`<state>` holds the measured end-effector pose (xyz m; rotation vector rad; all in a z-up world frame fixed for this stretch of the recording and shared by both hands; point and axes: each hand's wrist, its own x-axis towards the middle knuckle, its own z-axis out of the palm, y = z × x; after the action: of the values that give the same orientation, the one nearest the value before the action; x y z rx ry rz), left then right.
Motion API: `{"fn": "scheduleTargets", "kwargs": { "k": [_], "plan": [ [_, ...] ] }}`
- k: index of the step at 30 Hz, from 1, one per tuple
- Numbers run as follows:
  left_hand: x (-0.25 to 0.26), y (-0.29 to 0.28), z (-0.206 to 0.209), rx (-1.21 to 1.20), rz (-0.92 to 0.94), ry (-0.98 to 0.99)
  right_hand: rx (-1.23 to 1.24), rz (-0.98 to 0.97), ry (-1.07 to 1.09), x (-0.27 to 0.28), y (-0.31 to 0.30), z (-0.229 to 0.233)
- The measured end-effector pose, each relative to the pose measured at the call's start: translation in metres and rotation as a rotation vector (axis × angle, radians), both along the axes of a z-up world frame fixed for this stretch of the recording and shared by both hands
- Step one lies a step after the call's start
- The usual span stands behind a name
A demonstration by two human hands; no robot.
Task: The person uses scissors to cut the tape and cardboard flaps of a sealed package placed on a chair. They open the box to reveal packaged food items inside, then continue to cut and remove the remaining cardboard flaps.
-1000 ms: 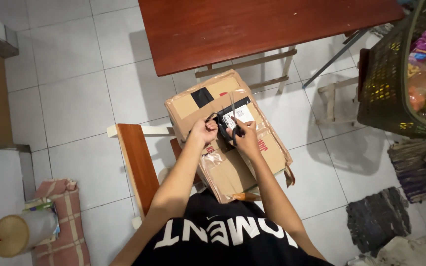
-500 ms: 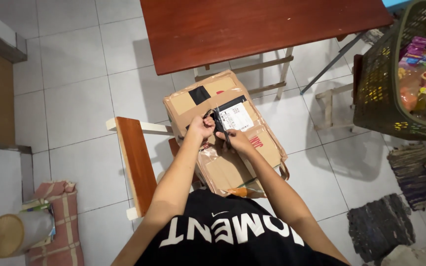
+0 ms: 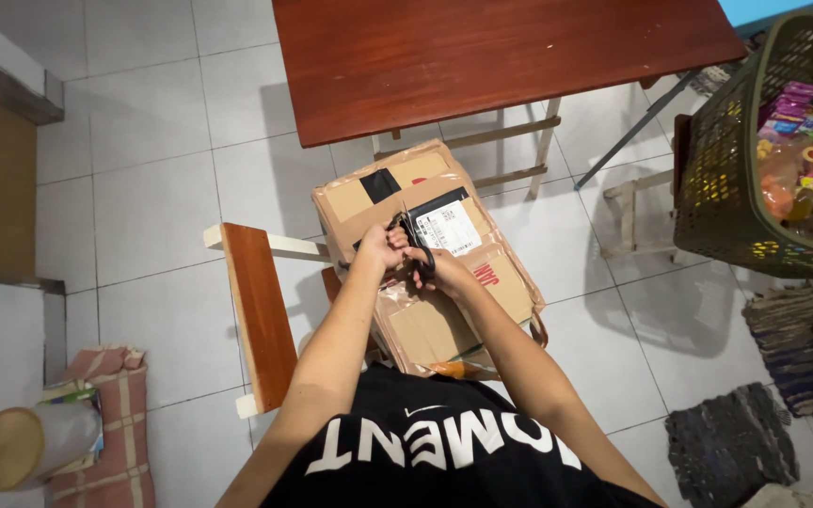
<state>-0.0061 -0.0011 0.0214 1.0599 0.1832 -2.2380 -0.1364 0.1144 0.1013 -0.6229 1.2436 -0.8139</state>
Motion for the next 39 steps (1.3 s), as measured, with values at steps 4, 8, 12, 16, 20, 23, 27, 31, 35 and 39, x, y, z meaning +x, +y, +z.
{"fn": "scheduleTargets", "kwargs": {
  "k": [4, 8, 12, 16, 20, 23, 27, 31, 35, 39],
  "plan": [
    [-0.001, -0.002, -0.022, -0.065, -0.150, -0.121, 0.015, -0.013, 0.014, 0.005, -0.006, -0.010],
    [0.000, 0.015, 0.007, -0.155, -0.106, -0.214, 0.042, -0.081, -0.003, 0.013, -0.014, -0.016],
    [0.001, 0.014, -0.008, -0.200, -0.074, -0.230, 0.046, -0.146, -0.007, 0.014, -0.038, -0.058],
    [-0.002, 0.014, 0.001, -0.190, -0.057, -0.219, 0.089, -0.166, -0.032, 0.014, -0.039, -0.024],
    [-0.003, 0.021, 0.014, -0.165, -0.024, -0.189, 0.146, -0.169, -0.078, 0.009, -0.048, -0.014],
    [-0.003, 0.028, 0.018, -0.164, -0.014, -0.183, 0.159, -0.160, -0.078, 0.007, -0.056, -0.008],
    [-0.006, 0.033, 0.033, -0.160, -0.028, -0.184, 0.166, -0.167, -0.020, 0.002, -0.066, 0.003],
    [-0.004, 0.030, 0.033, -0.171, -0.014, -0.202, 0.172, -0.159, 0.016, 0.007, -0.074, 0.011],
    [0.000, 0.030, 0.028, -0.170, -0.040, -0.163, 0.201, -0.156, 0.074, 0.014, -0.071, 0.016],
    [0.007, 0.024, 0.028, -0.172, -0.042, -0.027, 0.235, 0.009, 0.005, 0.004, -0.072, 0.031]
  ]
}}
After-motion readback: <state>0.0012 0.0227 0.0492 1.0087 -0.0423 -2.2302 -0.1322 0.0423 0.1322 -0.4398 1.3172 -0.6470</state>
